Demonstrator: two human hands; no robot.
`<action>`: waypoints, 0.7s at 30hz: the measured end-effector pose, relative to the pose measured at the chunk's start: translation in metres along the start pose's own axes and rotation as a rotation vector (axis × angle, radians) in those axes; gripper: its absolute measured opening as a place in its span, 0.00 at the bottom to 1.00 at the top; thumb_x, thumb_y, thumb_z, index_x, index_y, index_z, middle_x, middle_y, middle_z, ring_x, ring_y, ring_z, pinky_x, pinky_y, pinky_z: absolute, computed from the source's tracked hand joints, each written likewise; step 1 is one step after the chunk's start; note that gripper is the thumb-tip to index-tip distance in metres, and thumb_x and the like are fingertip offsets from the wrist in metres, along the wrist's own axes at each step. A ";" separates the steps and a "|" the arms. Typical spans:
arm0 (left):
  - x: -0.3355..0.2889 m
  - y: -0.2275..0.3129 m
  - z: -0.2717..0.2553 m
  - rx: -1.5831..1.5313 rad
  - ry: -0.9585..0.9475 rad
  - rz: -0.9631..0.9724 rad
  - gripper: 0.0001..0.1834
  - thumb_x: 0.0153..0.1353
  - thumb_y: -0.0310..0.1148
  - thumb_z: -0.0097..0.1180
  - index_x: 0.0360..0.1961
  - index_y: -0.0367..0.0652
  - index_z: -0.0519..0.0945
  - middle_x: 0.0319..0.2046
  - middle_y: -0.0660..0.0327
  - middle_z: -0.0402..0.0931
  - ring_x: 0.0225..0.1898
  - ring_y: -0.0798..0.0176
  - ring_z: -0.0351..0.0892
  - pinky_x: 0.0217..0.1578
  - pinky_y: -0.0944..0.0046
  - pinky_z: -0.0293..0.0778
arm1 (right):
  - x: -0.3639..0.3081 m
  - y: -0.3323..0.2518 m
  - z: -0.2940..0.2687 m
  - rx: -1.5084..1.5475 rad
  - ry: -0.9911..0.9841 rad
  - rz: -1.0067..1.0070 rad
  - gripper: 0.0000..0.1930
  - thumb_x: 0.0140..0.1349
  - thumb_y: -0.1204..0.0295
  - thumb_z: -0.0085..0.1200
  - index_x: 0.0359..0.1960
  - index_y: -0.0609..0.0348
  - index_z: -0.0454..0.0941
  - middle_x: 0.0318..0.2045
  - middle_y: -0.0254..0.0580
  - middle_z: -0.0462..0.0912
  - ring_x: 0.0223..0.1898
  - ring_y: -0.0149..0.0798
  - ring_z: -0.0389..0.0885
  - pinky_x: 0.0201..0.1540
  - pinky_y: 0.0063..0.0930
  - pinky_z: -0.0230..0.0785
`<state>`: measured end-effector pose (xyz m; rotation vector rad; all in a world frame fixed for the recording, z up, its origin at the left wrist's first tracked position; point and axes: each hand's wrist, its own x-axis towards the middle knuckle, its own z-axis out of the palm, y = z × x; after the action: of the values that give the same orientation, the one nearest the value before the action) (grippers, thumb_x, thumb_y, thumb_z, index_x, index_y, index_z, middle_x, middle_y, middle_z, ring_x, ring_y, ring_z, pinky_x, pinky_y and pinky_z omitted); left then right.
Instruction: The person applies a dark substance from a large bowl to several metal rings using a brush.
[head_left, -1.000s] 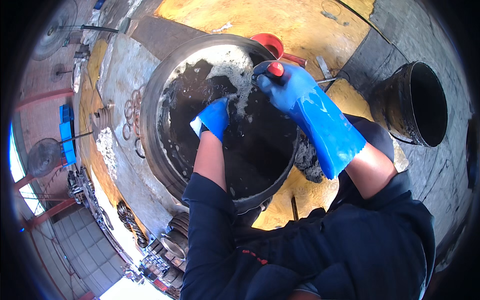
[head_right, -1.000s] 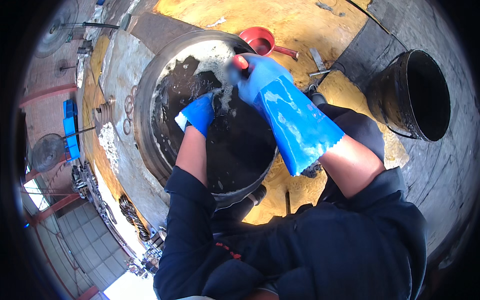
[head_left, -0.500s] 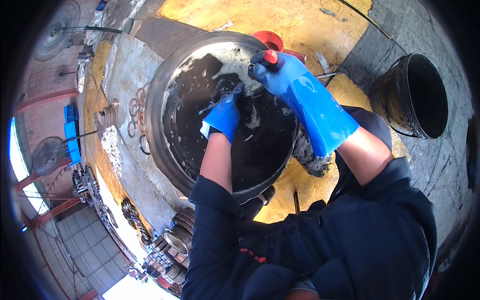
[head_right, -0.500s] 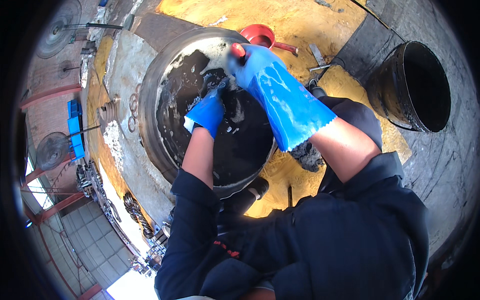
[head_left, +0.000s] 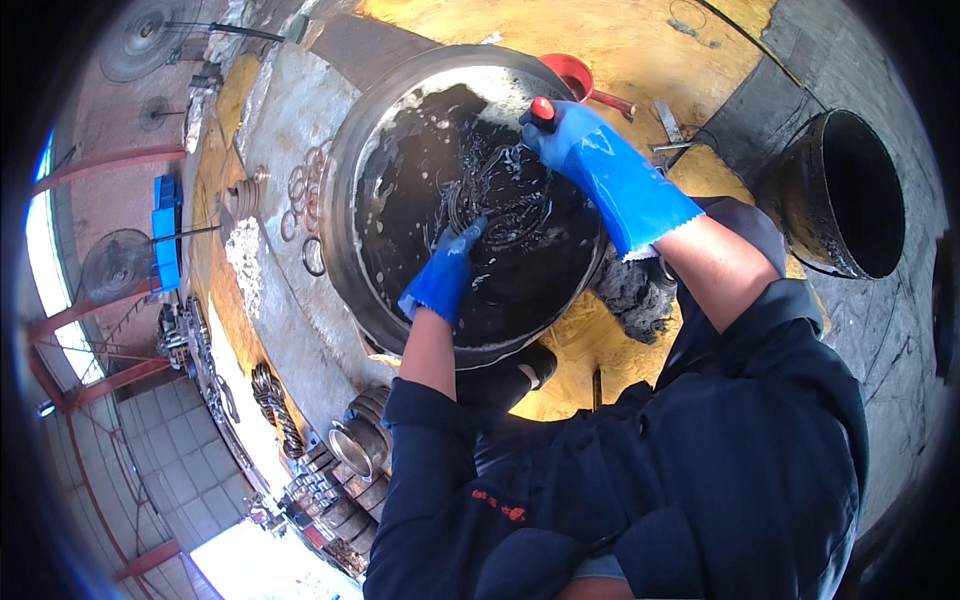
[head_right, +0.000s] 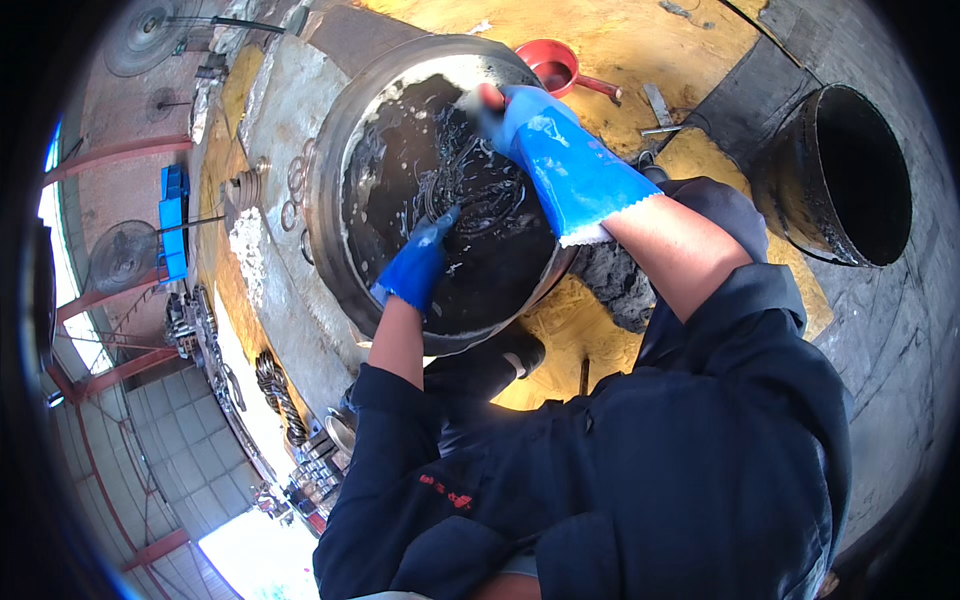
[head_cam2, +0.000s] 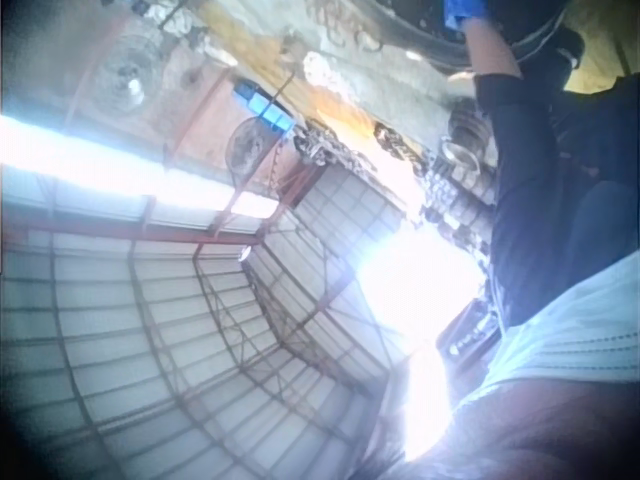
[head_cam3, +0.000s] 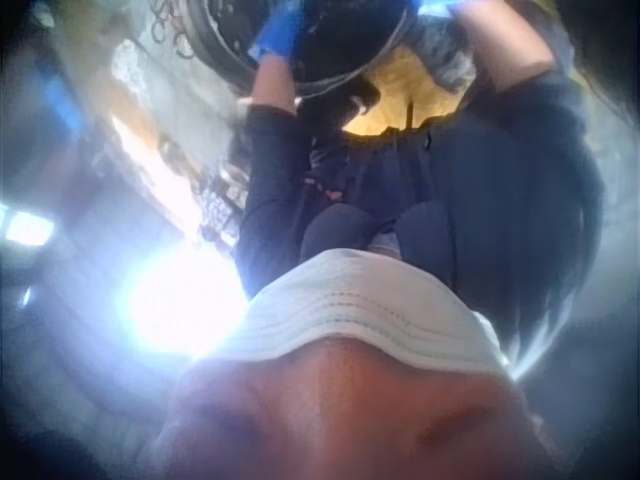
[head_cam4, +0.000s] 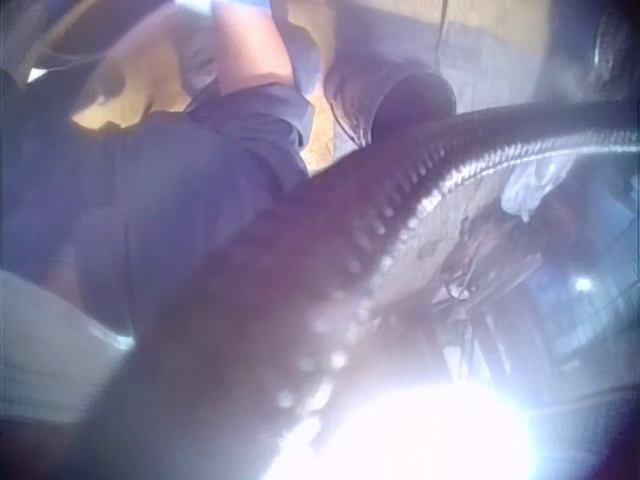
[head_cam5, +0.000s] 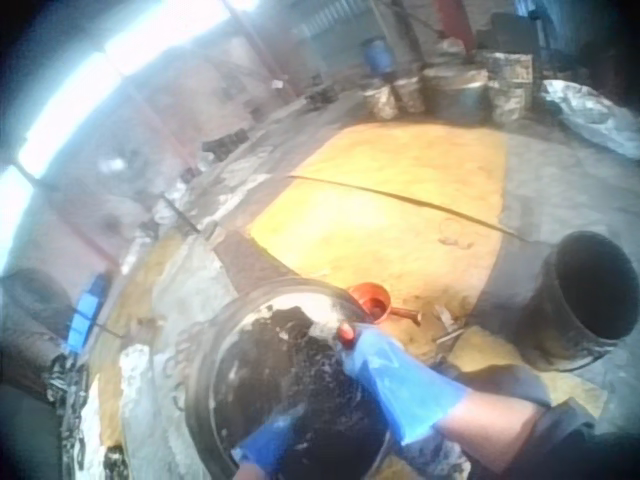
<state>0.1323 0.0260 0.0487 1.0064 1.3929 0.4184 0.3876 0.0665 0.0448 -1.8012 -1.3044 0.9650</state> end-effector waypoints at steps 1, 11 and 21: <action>-0.010 -0.001 0.003 0.050 0.040 0.008 0.27 0.64 0.42 0.56 0.59 0.35 0.73 0.53 0.56 0.77 0.53 0.62 0.76 0.55 0.64 0.69 | 0.002 0.004 0.004 0.143 -0.031 0.036 0.11 0.59 0.65 0.57 0.41 0.55 0.82 0.35 0.50 0.85 0.38 0.41 0.84 0.44 0.32 0.74; -0.050 -0.044 -0.030 0.068 0.179 -0.010 0.21 0.63 0.35 0.54 0.55 0.36 0.77 0.49 0.56 0.80 0.47 0.63 0.78 0.50 0.64 0.71 | -0.033 -0.012 0.044 -0.213 -0.433 -0.129 0.19 0.59 0.55 0.55 0.50 0.43 0.80 0.46 0.48 0.83 0.48 0.55 0.80 0.52 0.42 0.72; -0.072 -0.045 -0.051 -0.464 0.181 0.099 0.13 0.59 0.24 0.55 0.46 0.38 0.80 0.39 0.56 0.82 0.38 0.61 0.83 0.44 0.63 0.78 | -0.069 -0.035 0.102 1.143 -0.765 -0.071 0.13 0.64 0.77 0.46 0.48 0.67 0.75 0.35 0.44 0.80 0.35 0.36 0.77 0.39 0.28 0.73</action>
<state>0.0567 -0.0366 0.0637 0.6673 1.3236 0.8795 0.2688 0.0207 0.0381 -0.4995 -0.8305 1.9279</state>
